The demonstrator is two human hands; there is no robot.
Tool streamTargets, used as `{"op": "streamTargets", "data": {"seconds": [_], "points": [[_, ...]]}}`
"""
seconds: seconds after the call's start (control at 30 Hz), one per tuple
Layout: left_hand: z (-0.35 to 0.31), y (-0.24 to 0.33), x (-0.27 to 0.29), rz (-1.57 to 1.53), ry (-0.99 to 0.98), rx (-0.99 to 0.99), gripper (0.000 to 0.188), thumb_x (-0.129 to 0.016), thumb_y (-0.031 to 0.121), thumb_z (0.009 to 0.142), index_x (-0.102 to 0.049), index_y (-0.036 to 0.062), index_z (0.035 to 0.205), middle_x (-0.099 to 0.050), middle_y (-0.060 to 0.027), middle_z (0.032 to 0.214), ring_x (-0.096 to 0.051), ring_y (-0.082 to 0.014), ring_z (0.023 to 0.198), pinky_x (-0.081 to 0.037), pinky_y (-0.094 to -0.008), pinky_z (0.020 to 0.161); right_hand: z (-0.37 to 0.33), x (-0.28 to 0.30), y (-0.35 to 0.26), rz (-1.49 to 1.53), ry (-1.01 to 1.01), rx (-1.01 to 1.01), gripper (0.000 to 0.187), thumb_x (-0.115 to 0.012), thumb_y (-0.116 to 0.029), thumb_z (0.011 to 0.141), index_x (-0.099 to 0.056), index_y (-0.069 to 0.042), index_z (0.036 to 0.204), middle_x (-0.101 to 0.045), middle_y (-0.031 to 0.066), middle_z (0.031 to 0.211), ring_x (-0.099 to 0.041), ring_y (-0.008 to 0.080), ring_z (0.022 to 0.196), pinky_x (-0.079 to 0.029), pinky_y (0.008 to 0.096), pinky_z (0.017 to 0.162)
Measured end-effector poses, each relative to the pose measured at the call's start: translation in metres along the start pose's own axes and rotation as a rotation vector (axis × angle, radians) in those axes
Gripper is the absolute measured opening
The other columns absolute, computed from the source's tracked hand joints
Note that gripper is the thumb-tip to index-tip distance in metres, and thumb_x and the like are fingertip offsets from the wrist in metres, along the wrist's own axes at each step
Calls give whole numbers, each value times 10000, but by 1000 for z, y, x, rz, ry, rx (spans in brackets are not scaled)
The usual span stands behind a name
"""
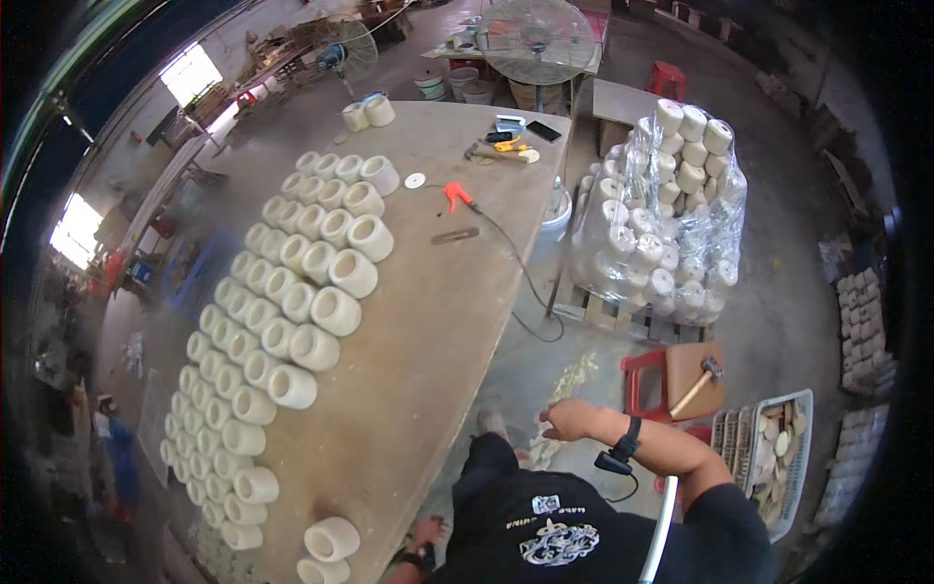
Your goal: The person is manufacturing pottery, cleaning and inspecting ceramic pieces before stacking them on a pallet.
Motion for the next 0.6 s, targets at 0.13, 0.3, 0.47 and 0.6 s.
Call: {"op": "streamTargets", "data": {"seconds": [0.13,0.3,0.47,0.6], "points": [[70,121,-17,92,-127,-78,256,-480,233,935,-645,47,875,-659,-87,860,-638,-218,712,-522,-338,643,12,50,62,68,107,-103,423,-630,-384,860,-637,-68,1140,-662,196,1061,-625,372,1007,-498,461,861],[145,269,-102,573,82,-180,208,-568,199,914,-642,17,847,-633,-47,803,-596,-147,706,-494,-306,652,27,113,131,91,98,-254,439,-618,-385,870,-629,-58,1162,-668,178,1077,-625,373,1014,-498,456,867],[140,380,-197,495,114,-377,247,-576,254,932,-643,16,921,-640,-29,801,-589,-123,751,-480,-291,674,64,182,179,152,72,-280,455,-595,-405,881,-632,-44,1155,-675,181,1038,-629,375,998,-499,452,859],[137,415,-200,429,241,-357,266,-581,269,948,-656,14,971,-646,-30,850,-579,-115,762,-473,-279,690,138,235,215,101,71,-221,437,-584,-387,873,-650,-34,1121,-670,203,1036,-636,376,976,-501,445,841]]}}
Point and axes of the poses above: each hand's wrist, its own z-axis towards the middle knuckle, its own x-axis out of the back of the hand, y = z × x, the point moved 8 cm from there along z, towards the middle knuckle
